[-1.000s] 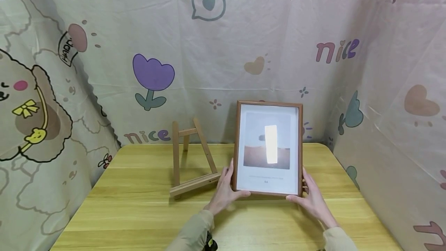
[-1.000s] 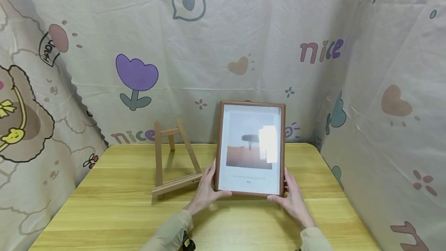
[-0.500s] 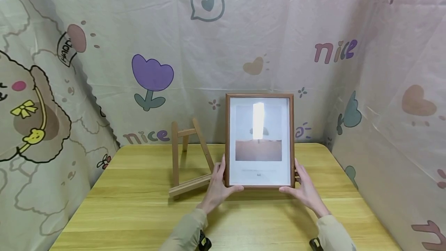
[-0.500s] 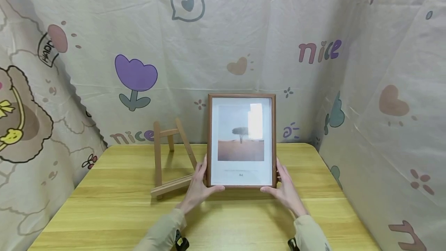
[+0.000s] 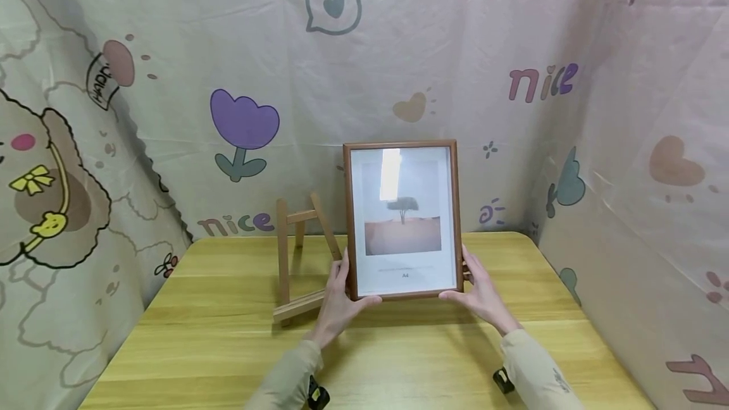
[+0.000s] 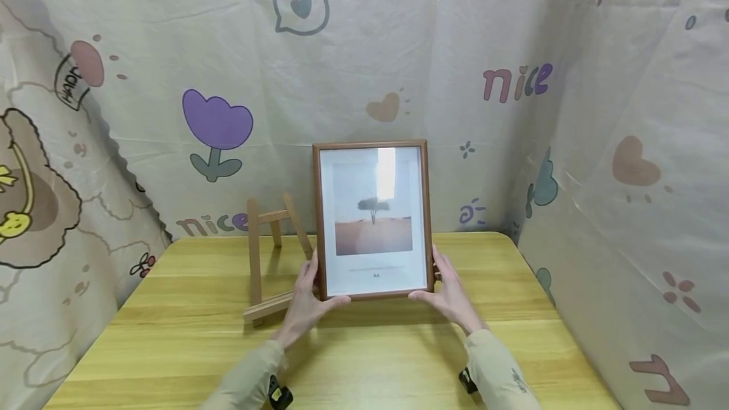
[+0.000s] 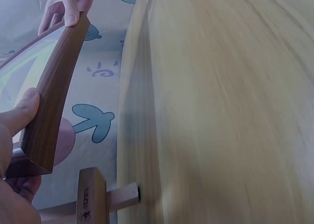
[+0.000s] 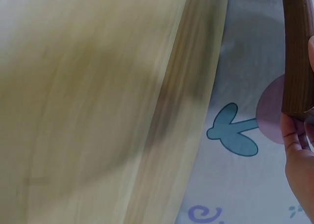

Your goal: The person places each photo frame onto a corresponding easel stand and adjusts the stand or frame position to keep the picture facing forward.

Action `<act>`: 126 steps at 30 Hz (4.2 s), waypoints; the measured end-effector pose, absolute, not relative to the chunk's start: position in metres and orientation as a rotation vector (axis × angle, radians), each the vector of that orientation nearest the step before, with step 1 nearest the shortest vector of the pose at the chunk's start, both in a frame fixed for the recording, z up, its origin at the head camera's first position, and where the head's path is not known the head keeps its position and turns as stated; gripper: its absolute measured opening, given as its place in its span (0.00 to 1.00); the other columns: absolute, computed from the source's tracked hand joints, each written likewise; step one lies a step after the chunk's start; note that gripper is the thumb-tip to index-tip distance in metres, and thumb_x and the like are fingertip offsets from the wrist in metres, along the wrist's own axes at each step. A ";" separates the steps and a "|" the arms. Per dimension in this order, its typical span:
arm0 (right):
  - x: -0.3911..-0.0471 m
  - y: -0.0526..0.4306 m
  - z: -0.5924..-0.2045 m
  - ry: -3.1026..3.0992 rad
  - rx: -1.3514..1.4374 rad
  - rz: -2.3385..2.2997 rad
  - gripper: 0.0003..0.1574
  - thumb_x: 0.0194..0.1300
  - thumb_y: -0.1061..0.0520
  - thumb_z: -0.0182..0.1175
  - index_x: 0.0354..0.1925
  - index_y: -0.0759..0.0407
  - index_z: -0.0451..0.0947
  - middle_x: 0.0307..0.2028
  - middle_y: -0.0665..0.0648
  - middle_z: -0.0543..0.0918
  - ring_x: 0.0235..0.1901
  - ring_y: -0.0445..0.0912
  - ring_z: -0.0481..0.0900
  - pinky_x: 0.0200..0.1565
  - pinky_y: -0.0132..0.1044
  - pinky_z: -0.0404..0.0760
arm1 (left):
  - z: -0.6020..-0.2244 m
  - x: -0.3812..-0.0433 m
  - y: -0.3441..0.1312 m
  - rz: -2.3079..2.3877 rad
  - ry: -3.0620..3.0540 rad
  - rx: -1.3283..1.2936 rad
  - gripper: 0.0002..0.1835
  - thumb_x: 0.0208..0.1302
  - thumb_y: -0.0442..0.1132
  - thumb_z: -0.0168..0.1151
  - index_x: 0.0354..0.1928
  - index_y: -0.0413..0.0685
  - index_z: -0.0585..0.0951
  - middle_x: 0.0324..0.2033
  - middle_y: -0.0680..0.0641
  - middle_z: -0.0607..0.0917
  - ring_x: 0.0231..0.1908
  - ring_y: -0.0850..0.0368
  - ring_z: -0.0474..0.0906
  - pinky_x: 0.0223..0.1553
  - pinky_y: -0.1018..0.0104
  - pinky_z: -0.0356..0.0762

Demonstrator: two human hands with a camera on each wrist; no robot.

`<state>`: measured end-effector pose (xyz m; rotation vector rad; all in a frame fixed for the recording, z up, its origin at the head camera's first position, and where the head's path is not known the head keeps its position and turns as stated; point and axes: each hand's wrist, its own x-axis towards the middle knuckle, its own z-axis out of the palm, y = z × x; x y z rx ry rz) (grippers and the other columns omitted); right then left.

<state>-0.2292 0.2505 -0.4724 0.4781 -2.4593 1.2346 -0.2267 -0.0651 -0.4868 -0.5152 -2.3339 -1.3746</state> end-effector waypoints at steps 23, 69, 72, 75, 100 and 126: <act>-0.256 0.204 -0.463 -2.444 0.641 1.301 0.75 0.43 0.57 0.82 0.80 0.59 0.48 0.65 0.68 0.70 0.54 0.55 0.77 0.52 0.39 0.83 | -0.482 -0.219 -0.111 -1.333 -2.293 -0.389 0.67 0.43 0.43 0.84 0.80 0.40 0.49 0.54 0.41 0.72 0.43 0.60 0.67 0.44 0.70 0.74; -0.292 0.114 -0.456 -2.489 0.791 1.305 0.74 0.47 0.54 0.81 0.81 0.51 0.46 0.75 0.66 0.62 0.75 0.67 0.57 0.69 0.61 0.68 | -0.483 -0.211 -0.191 -1.216 -2.199 -0.229 0.68 0.40 0.35 0.84 0.81 0.49 0.49 0.59 0.36 0.70 0.48 0.72 0.63 0.49 0.86 0.60; -0.294 0.110 -0.458 -2.490 0.791 1.316 0.74 0.47 0.55 0.81 0.81 0.52 0.46 0.76 0.65 0.62 0.75 0.67 0.55 0.70 0.62 0.67 | -0.484 -0.211 -0.194 -1.200 -2.196 -0.228 0.68 0.39 0.35 0.84 0.81 0.48 0.49 0.59 0.35 0.71 0.48 0.73 0.63 0.50 0.86 0.60; -0.295 0.107 -0.459 -2.491 0.779 1.331 0.74 0.46 0.55 0.81 0.81 0.52 0.47 0.77 0.64 0.60 0.77 0.68 0.51 0.72 0.63 0.62 | -0.485 -0.211 -0.197 -1.187 -2.180 -0.244 0.68 0.38 0.34 0.84 0.80 0.47 0.50 0.58 0.35 0.71 0.47 0.73 0.62 0.48 0.84 0.61; -0.301 0.086 -0.474 -2.487 0.794 1.356 0.75 0.46 0.55 0.81 0.81 0.49 0.45 0.79 0.64 0.55 0.77 0.69 0.49 0.72 0.66 0.57 | -0.497 -0.212 -0.216 -1.149 -2.226 -0.210 0.69 0.41 0.35 0.84 0.81 0.51 0.47 0.56 0.37 0.71 0.46 0.75 0.62 0.48 0.84 0.60; -0.301 0.081 -0.493 -2.485 0.763 1.346 0.76 0.45 0.55 0.81 0.81 0.52 0.44 0.78 0.67 0.54 0.76 0.68 0.52 0.73 0.65 0.56 | -0.507 -0.215 -0.221 -1.131 -2.219 -0.236 0.69 0.40 0.33 0.84 0.81 0.52 0.47 0.55 0.36 0.70 0.47 0.74 0.61 0.49 0.89 0.57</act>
